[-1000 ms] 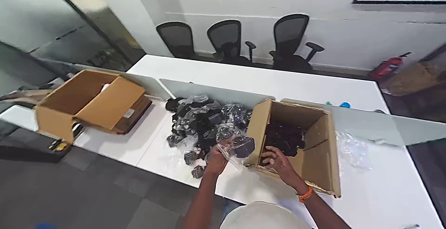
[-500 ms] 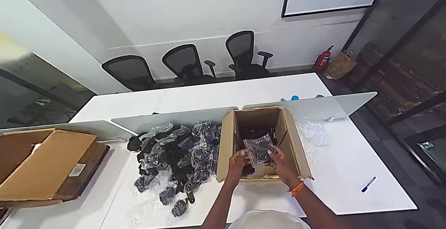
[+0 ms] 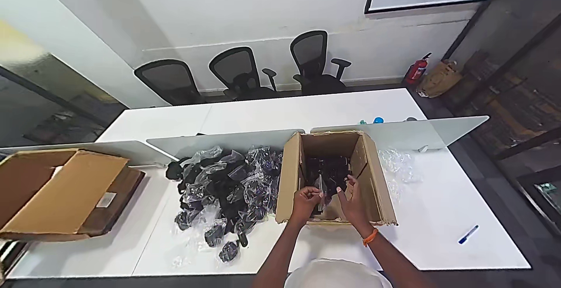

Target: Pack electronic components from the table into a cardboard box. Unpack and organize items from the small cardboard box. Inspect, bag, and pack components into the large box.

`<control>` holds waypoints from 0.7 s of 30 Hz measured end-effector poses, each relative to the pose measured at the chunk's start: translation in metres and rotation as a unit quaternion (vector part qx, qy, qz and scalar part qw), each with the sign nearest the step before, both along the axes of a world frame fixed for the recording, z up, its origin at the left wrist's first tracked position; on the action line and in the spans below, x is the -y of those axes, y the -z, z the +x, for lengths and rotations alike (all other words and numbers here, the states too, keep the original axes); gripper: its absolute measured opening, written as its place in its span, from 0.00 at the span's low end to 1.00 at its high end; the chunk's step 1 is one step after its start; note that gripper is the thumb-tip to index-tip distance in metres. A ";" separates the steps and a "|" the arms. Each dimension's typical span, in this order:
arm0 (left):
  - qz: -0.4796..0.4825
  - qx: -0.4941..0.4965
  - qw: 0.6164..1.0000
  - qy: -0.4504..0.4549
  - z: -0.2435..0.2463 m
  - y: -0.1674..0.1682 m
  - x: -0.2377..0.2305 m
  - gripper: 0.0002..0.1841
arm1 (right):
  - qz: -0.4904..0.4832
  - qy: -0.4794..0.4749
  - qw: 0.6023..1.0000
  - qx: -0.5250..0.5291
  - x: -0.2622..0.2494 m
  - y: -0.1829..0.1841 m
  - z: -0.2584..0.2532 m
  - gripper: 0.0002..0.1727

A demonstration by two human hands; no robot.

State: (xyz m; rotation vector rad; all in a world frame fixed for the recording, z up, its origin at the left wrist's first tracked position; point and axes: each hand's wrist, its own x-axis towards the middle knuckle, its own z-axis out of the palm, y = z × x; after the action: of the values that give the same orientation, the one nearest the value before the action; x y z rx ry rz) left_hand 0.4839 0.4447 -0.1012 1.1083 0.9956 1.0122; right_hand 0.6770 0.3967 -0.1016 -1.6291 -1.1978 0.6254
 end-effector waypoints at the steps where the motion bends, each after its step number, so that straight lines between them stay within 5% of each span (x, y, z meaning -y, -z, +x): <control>1: 0.002 -0.012 1.000 0.004 0.001 0.001 0.001 0.09 | 0.013 -0.014 0.999 0.029 0.003 0.001 -0.002 0.35; 6: 0.028 -0.056 0.998 0.030 0.005 0.006 0.003 0.10 | -0.012 -0.131 0.989 0.071 0.012 0.001 -0.006 0.15; 13: 0.106 -0.177 0.976 0.065 0.010 0.004 0.005 0.09 | -0.097 -0.206 0.973 -0.044 -0.001 0.001 0.001 0.13; 21: 0.151 -0.224 0.958 0.095 0.012 0.002 0.009 0.10 | -0.107 -0.203 0.972 -0.046 -0.003 0.002 0.003 0.09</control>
State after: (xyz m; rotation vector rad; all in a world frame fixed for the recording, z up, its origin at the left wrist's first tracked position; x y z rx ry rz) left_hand 0.4963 0.4356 -0.1032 1.7070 1.0849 0.7869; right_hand 0.6804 0.3998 -0.1036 -1.5169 -1.4474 1.1108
